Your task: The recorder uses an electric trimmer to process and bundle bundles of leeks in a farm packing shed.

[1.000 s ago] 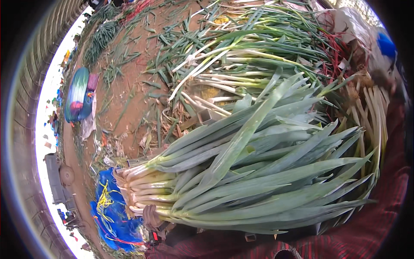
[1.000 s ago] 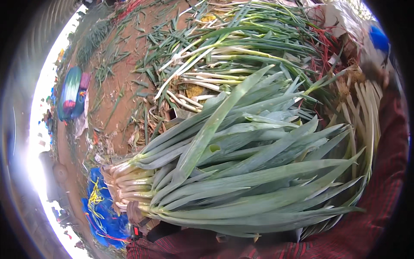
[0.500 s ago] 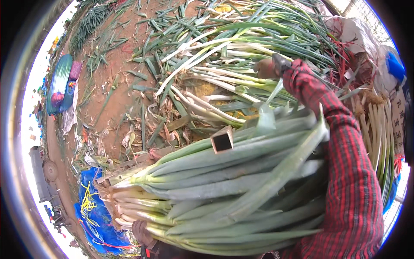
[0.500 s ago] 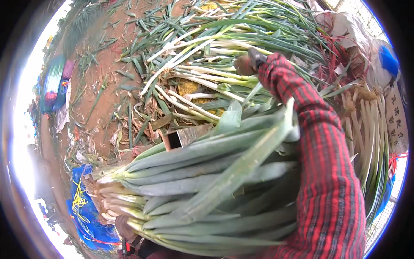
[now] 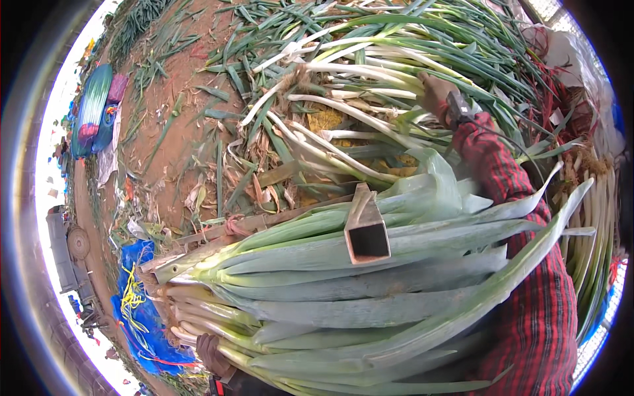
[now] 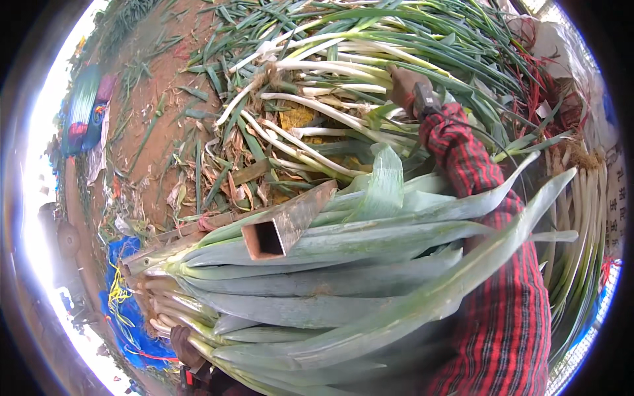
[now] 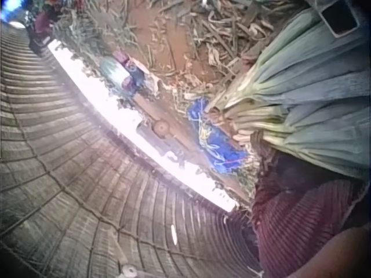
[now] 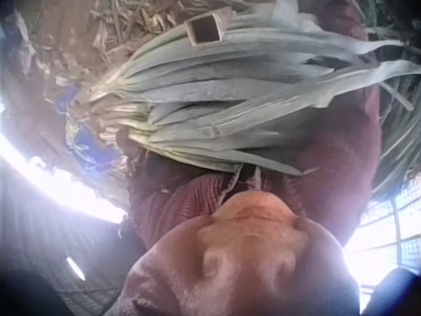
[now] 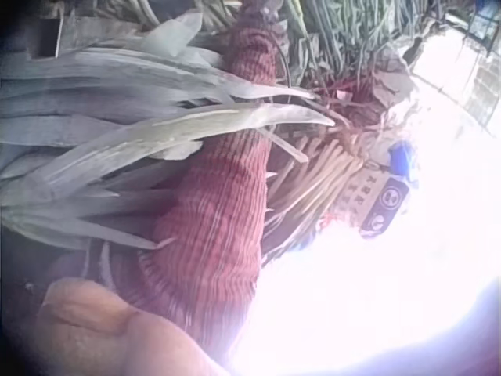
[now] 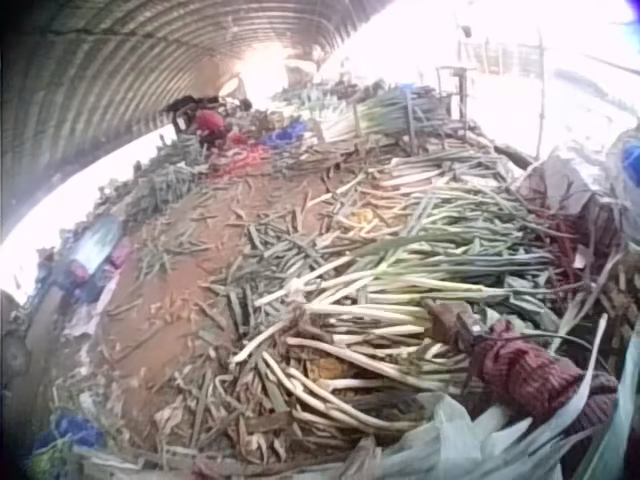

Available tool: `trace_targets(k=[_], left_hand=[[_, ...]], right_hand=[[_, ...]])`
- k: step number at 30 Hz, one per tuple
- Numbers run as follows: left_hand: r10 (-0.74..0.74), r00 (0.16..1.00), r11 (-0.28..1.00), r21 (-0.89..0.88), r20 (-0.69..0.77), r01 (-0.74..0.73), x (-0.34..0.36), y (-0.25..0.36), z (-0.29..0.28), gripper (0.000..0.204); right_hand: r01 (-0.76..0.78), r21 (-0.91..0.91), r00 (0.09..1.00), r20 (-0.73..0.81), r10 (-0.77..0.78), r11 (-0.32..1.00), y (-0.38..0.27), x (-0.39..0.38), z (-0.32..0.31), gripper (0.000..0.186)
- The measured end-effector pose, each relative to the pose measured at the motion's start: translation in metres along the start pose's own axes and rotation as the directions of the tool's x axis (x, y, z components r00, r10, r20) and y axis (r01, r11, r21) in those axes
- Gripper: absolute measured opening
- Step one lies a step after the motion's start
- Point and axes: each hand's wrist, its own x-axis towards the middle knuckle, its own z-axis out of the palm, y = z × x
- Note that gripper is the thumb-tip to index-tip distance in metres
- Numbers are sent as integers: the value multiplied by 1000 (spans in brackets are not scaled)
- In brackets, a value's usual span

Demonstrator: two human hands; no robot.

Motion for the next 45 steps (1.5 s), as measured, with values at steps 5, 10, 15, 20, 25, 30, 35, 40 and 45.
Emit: trace_targets(k=[5, 10, 15, 20, 25, 30, 35, 40, 45], left_hand=[[47, 998, 999, -25, -32, -47, 4, 1, 1, 25], [34, 999, 999, 3, -39, -34, 4, 3, 2, 25], [31, 998, 999, -9, -57, -32, 1, -1, 4, 15], [71, 992, 996, -37, -106, -76, -1, -6, 10, 16], [47, 995, 996, -70, -89, -54, 2, -4, 10, 21], [46, 998, 998, 44, -33, -44, -2, -3, 5, 26], [60, 995, 997, -38, -74, -63, -8, -19, 15, 20], [86, 986, 995, -33, -145, -91, -10, -31, 29, 19], [166, 970, 983, -51, -179, -178, -4, -43, 45, 19]], right_hand=[[-218, 203, 754, 656, 33, 955, -27, -8, 8, 46], [14, 42, 921, 389, -30, 999, -57, -77, 88, 50], [19, -209, 956, 292, 44, 978, -53, -91, 109, 48], [-35, 104, 932, 362, -5, 994, -44, -97, 89, 42], [-125, 308, 908, 418, -16, 943, -48, -105, 97, 40], [33, 204, 977, 200, -75, 978, -30, -84, 83, 39], [52, -15, 999, -4, -52, 999, 14, -58, -61, 34], [-104, -206, 989, -128, 78, 973, 30, -73, -300, 33], [-246, -370, 911, -403, 83, 896, 36, -180, -484, 35]])
